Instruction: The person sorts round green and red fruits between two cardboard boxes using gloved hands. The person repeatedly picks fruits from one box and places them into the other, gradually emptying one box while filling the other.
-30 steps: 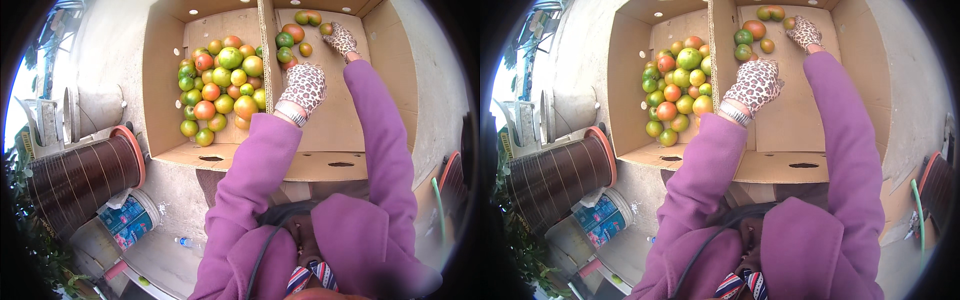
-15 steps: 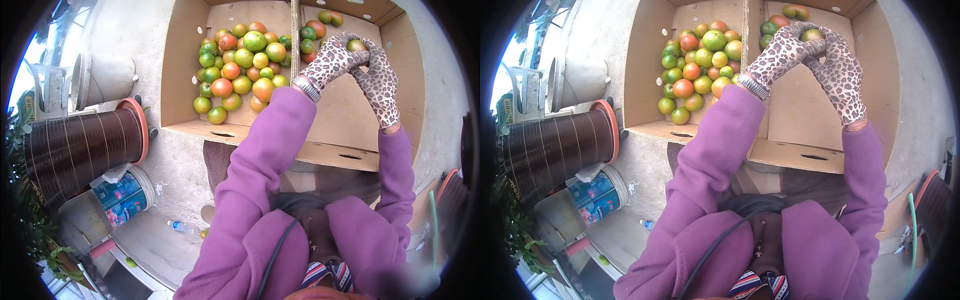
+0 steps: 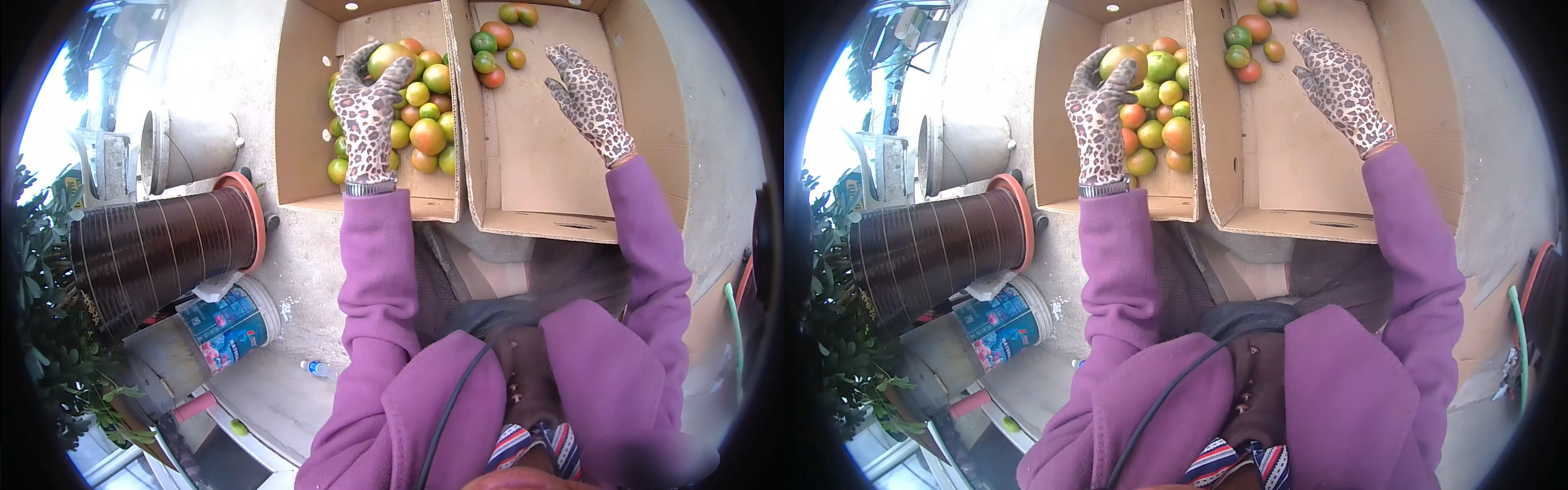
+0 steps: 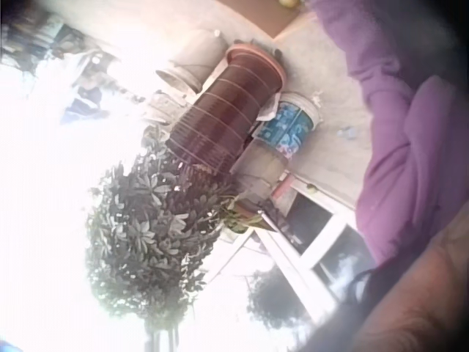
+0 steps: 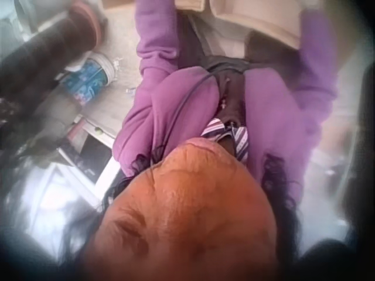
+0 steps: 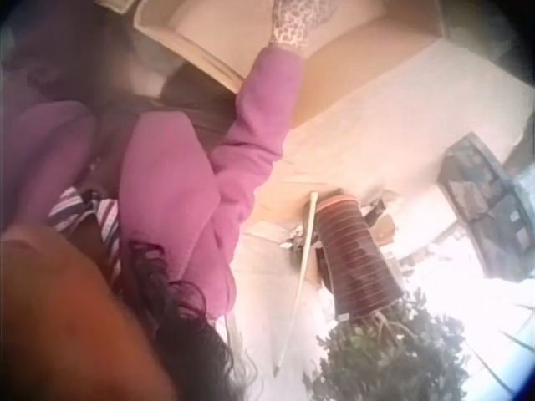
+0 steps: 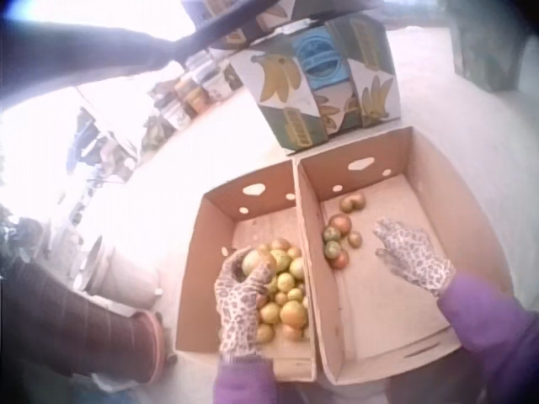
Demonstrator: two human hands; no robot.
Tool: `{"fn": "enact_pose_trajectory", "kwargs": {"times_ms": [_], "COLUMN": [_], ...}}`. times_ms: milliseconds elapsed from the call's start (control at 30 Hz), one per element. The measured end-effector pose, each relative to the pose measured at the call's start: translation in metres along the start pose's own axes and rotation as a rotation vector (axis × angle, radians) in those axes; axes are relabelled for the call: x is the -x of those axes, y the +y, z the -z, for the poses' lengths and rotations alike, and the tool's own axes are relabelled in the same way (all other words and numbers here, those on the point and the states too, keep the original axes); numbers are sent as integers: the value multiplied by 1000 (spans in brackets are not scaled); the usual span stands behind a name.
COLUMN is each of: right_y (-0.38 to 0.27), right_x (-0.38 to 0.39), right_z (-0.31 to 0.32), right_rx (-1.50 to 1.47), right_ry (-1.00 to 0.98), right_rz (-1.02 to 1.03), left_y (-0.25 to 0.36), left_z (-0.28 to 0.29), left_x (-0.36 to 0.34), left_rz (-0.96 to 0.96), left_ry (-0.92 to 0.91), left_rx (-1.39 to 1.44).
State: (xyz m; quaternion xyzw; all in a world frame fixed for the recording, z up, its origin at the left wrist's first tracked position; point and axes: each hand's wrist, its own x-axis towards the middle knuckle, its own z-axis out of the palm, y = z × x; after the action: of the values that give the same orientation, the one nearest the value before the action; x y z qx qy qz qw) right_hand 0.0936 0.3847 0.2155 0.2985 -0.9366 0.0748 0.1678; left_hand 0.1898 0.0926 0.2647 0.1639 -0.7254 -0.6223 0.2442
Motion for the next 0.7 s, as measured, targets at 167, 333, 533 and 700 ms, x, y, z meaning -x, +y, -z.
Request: {"fn": "enact_pose_trajectory", "kwargs": {"times_ms": [167,333,533,700], "right_y": [9,7,9,11], "right_x": [10,8,10,11], "right_z": [-4,-12,-22,-19], "right_rx": [22,17,-28,-25], "right_ry": [-75,-141,-128,-176], "right_rz": [-10,16,6,-28], "left_y": [-56,-114,-108,-54], "left_z": [103,134,134,77], "left_x": [3,-5,-4,-20], "left_rz": [212,361,371,-164], "left_ry": [-230,-474,-574,-117], "left_rx": [-972,-1354,-1419,-920]}}
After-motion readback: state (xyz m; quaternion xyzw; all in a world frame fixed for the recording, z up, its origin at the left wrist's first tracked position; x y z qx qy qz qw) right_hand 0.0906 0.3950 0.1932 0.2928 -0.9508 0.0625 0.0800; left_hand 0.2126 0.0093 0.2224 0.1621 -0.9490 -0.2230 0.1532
